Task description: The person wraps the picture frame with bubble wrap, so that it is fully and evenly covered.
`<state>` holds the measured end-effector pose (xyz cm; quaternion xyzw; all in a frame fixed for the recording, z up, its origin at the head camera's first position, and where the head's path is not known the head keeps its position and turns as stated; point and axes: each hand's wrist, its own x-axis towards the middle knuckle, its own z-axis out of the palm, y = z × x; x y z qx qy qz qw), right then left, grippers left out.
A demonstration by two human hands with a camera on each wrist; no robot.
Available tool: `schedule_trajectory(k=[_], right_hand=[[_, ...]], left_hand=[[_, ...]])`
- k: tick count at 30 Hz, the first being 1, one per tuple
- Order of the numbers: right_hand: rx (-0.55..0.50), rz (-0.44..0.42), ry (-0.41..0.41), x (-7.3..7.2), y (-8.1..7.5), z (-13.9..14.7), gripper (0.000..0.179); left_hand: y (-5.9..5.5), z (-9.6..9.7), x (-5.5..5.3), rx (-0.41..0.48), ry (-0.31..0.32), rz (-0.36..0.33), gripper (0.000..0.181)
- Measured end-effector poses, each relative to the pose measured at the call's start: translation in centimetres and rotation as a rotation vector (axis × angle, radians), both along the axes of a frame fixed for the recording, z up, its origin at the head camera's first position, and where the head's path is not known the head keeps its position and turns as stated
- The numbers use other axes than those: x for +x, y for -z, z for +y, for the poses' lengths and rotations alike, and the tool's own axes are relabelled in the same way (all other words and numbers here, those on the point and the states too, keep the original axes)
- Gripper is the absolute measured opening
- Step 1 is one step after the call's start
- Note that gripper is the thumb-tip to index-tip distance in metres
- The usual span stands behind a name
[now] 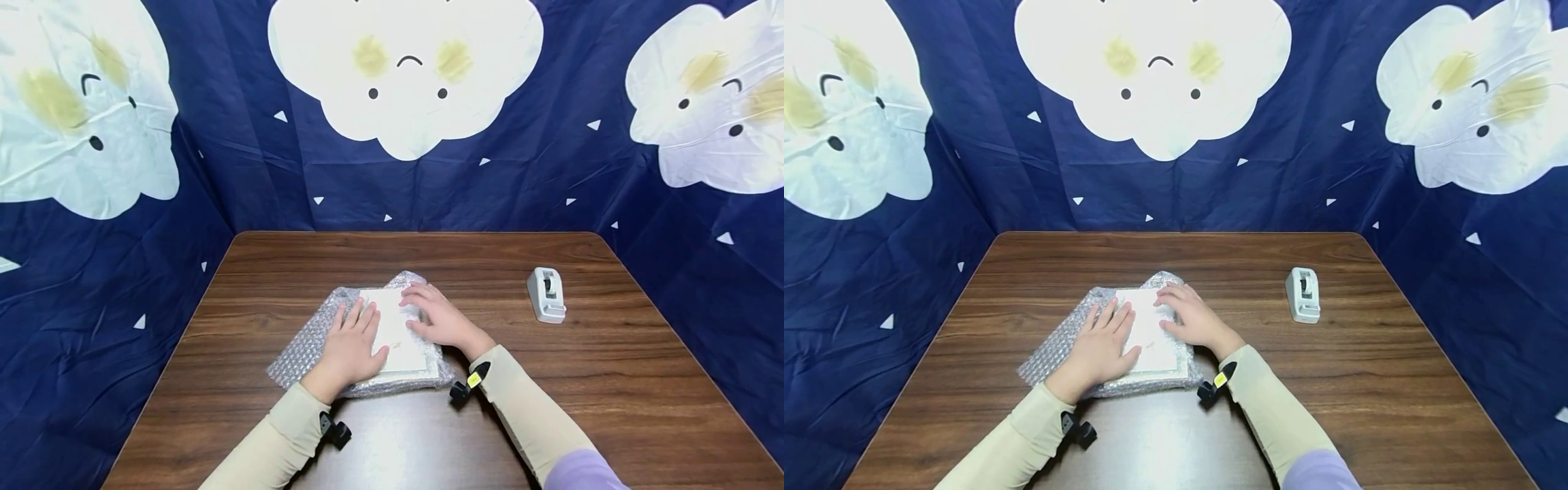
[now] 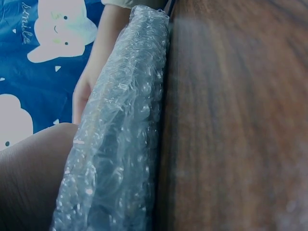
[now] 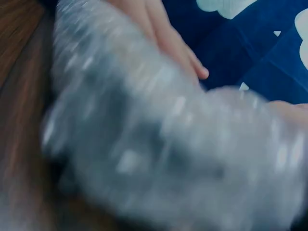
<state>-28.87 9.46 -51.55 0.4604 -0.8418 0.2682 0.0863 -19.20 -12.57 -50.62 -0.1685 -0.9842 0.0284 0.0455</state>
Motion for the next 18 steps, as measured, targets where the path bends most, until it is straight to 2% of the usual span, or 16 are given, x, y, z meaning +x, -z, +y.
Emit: schedule_trajectory(k=[3,10,15,18], right_hand=[[0.023,-0.021,-0.023,0.2,0.6,0.3,0.034],[0.049,-0.075,0.010,0.5,0.8,0.2,0.036],[0.070,-0.081,0.027,0.6,0.8,0.1,0.035],[0.083,-0.093,0.035,0.6,0.8,0.1,0.035]], left_hand=[[-0.1,0.0,0.1,0.013,0.001,0.009,0.074],[-0.6,-0.8,0.3,0.096,0.049,0.041,0.073],[-0.8,-3.3,0.4,0.182,0.072,0.053,0.076],[-0.7,-5.8,0.6,0.234,0.041,0.071,0.076]])
